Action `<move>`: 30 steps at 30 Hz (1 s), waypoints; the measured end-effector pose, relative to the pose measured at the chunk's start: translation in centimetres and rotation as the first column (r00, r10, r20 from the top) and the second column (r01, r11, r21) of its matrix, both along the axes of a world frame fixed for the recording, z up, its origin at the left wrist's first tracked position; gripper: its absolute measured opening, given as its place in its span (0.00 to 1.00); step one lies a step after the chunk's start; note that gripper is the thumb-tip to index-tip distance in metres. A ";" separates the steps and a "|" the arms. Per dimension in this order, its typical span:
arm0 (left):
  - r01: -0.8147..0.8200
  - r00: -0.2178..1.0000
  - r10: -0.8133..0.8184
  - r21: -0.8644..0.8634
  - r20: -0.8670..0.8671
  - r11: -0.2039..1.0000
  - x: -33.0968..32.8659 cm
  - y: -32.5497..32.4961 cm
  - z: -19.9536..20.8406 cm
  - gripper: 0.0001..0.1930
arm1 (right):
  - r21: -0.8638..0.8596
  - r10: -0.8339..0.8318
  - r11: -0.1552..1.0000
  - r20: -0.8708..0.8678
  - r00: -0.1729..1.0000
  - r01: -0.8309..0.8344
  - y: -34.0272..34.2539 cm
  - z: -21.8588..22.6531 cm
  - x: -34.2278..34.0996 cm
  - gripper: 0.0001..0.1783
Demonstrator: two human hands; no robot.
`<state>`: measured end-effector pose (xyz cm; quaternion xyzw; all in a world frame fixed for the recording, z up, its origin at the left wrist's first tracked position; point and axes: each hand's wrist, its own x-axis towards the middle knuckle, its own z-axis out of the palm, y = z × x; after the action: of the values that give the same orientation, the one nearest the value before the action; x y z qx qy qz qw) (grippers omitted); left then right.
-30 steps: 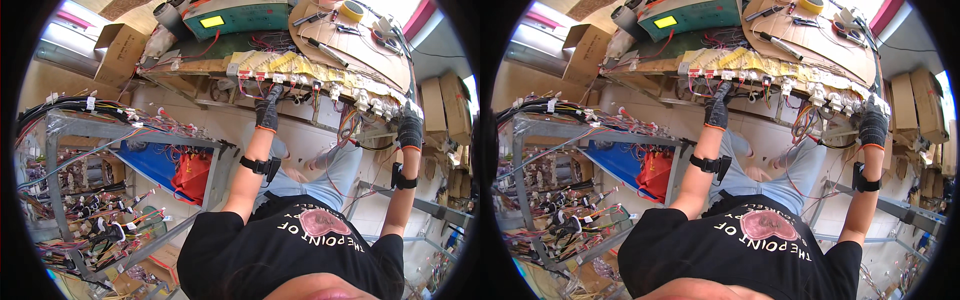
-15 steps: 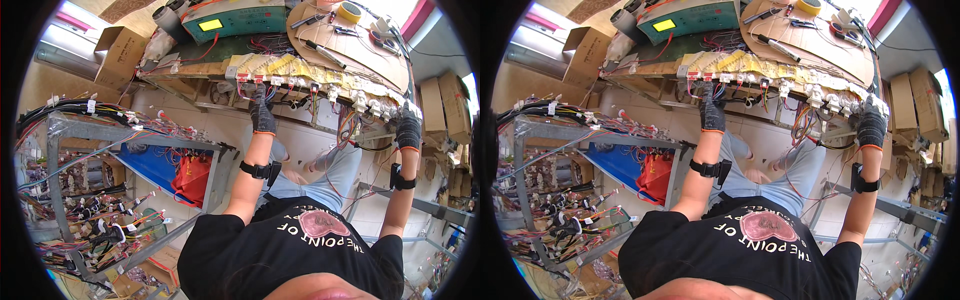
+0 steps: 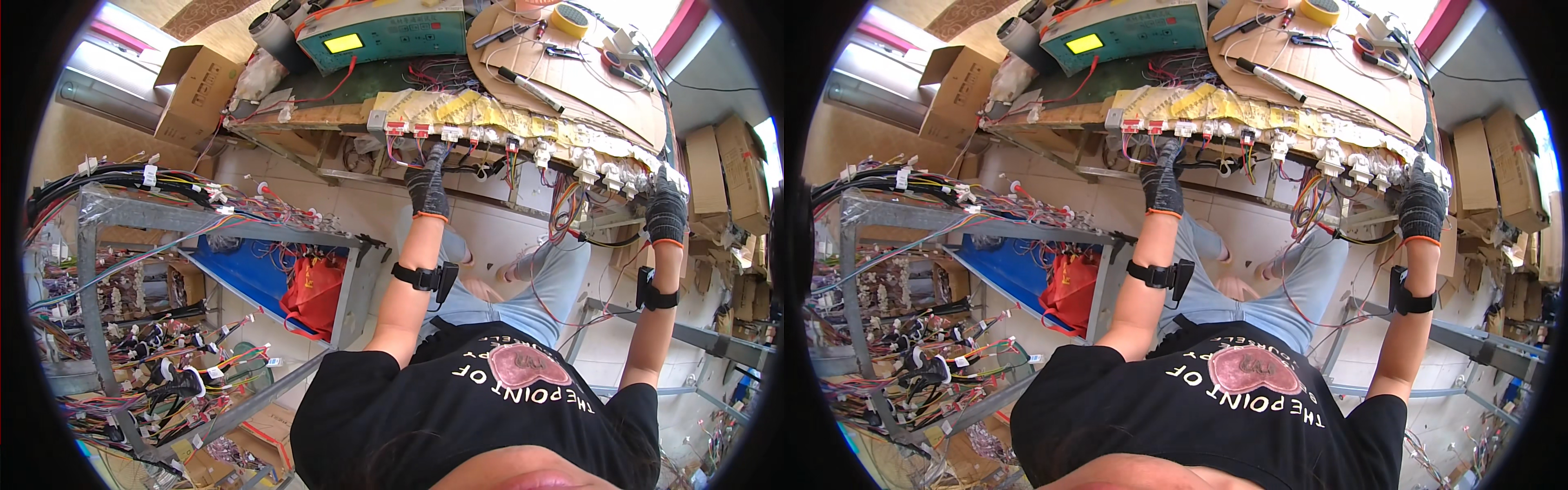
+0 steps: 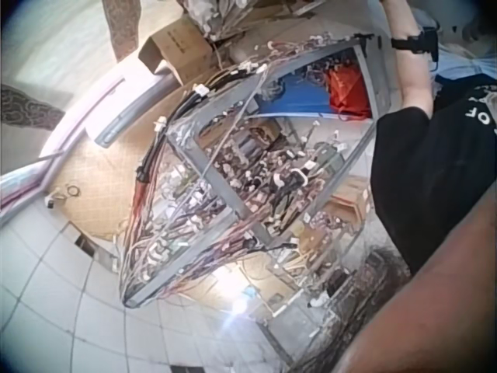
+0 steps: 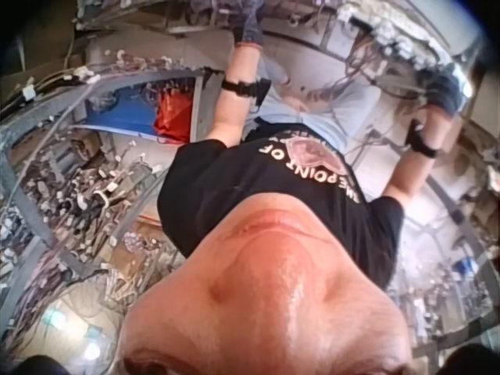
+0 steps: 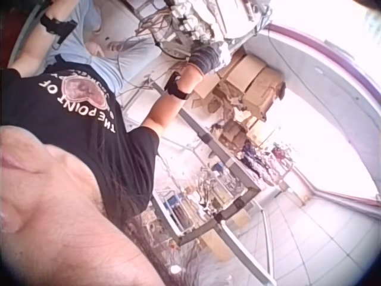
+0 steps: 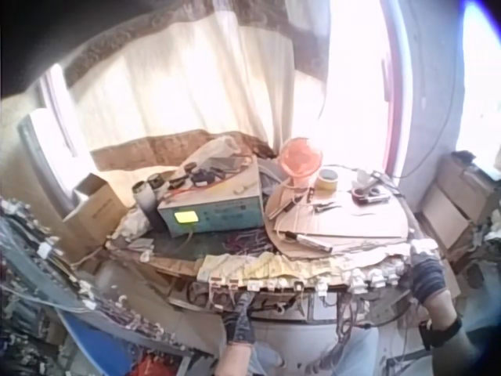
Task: Connecting and organizing electrical wire harnesses on a production assembly rack.
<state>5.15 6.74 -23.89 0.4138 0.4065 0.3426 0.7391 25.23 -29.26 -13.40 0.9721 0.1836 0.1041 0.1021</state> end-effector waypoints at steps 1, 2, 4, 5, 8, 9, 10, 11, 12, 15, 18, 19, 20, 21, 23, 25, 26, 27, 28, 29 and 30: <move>0.007 0.999 -0.008 0.014 0.046 1.000 0.0 0.0 0.0 0.13 | 0.002 -0.012 1.000 -0.014 1.000 0.012 0.0 0.0 0.0 0.32; -0.003 0.998 0.003 0.011 0.057 1.000 0.0 -0.1 0.0 0.12 | -0.008 -0.015 1.000 0.005 1.000 0.015 0.0 0.0 0.0 0.32; -0.007 0.998 0.007 0.002 0.061 1.000 0.1 -0.1 0.0 0.12 | -0.002 0.000 1.000 0.011 1.000 0.001 0.1 0.0 -0.1 0.32; 0.000 0.999 0.000 -0.005 0.053 1.000 0.1 -0.1 -0.1 0.13 | -0.021 0.009 1.000 0.045 0.999 -0.008 0.1 0.1 -0.1 0.32; 0.052 0.998 -0.051 -0.016 0.032 0.999 0.2 0.3 -0.3 0.13 | -0.017 -0.022 1.000 0.001 1.000 0.022 0.4 0.5 -0.4 0.31; 0.063 0.998 -0.063 -0.034 0.011 0.997 0.2 0.4 -0.4 0.14 | -0.014 -0.029 0.999 -0.035 0.999 0.029 0.6 0.6 -0.6 0.29; 0.076 0.994 -0.073 -0.028 0.079 0.997 0.2 0.4 -0.5 0.14 | -0.034 -0.057 0.998 -0.075 0.996 0.054 0.7 0.8 -0.7 0.28; 0.078 0.988 -0.073 -0.037 0.134 0.996 0.2 0.4 -0.6 0.14 | -0.057 -0.067 0.996 -0.078 0.995 0.062 0.8 1.0 -0.8 0.26; 0.088 0.983 -0.075 -0.074 0.165 0.993 0.2 0.4 -0.7 0.13 | -0.057 -0.083 0.995 -0.104 0.991 0.077 1.0 1.2 -1.0 0.26; 0.102 0.979 -0.098 -0.015 0.176 0.995 0.1 0.3 -0.8 0.11 | -0.067 -0.085 0.995 -0.090 0.992 0.079 1.2 1.6 -1.1 0.26; 0.132 0.991 -0.133 0.014 0.022 0.991 0.2 0.5 -0.8 0.10 | -0.082 -0.083 0.994 -0.098 0.992 0.075 1.2 1.5 -0.9 0.26; 0.136 0.990 -0.136 0.008 0.032 0.991 0.2 0.6 -0.9 0.11 | -0.089 -0.075 0.994 -0.099 0.992 0.066 1.1 1.4 -0.8 0.26; 0.140 0.989 -0.140 0.003 0.042 0.990 0.3 0.7 -0.9 0.12 | -0.102 -0.061 0.993 -0.065 0.996 0.054 1.0 1.2 -0.7 0.26; 0.144 0.988 -0.144 -0.003 0.051 0.990 0.4 0.8 -0.9 0.12 | -0.079 -0.061 0.995 -0.082 0.995 0.055 0.9 1.0 -0.6 0.27; 0.113 0.991 -0.112 -0.007 0.077 0.994 0.6 1.0 -0.9 0.14 | -0.047 -0.053 0.998 -0.044 0.998 0.051 0.7 0.6 -0.4 0.30; 0.084 0.992 -0.084 0.000 0.094 0.996 0.7 0.8 -0.9 0.15 | -0.016 -0.007 1.000 0.006 1.000 0.007 0.4 0.3 -0.2 0.31; 0.071 0.992 -0.071 0.010 0.100 0.997 0.7 0.7 -0.8 0.15 | -0.020 -0.009 1.000 0.015 1.000 0.009 0.3 0.2 -0.2 0.31; 0.057 0.993 -0.059 0.019 0.106 0.998 0.7 0.5 -0.8 0.16 | 0.007 -0.009 1.000 0.000 1.000 0.009 0.2 0.2 -0.2 0.31; 0.055 0.994 -0.057 0.017 0.098 0.998 0.6 0.3 -0.7 0.16 | 0.014 -0.030 0.999 -0.035 0.999 0.030 0.2 0.2 -0.2 0.31; 0.038 0.993 -0.040 0.022 0.107 0.999 0.6 0.1 -0.7 0.14 | 0.023 -0.036 0.999 -0.046 0.998 0.037 0.2 0.2 -0.2 0.31; 0.020 0.993 -0.023 0.028 0.115 0.999 0.6 -0.1 -0.7 0.11 | 0.021 -0.039 0.999 -0.045 0.998 0.040 0.2 0.2 -0.2 0.32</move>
<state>5.71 6.69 -24.62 0.4073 0.3539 0.3635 0.7594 25.07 -29.10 -13.15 0.9787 0.1654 0.0825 0.0896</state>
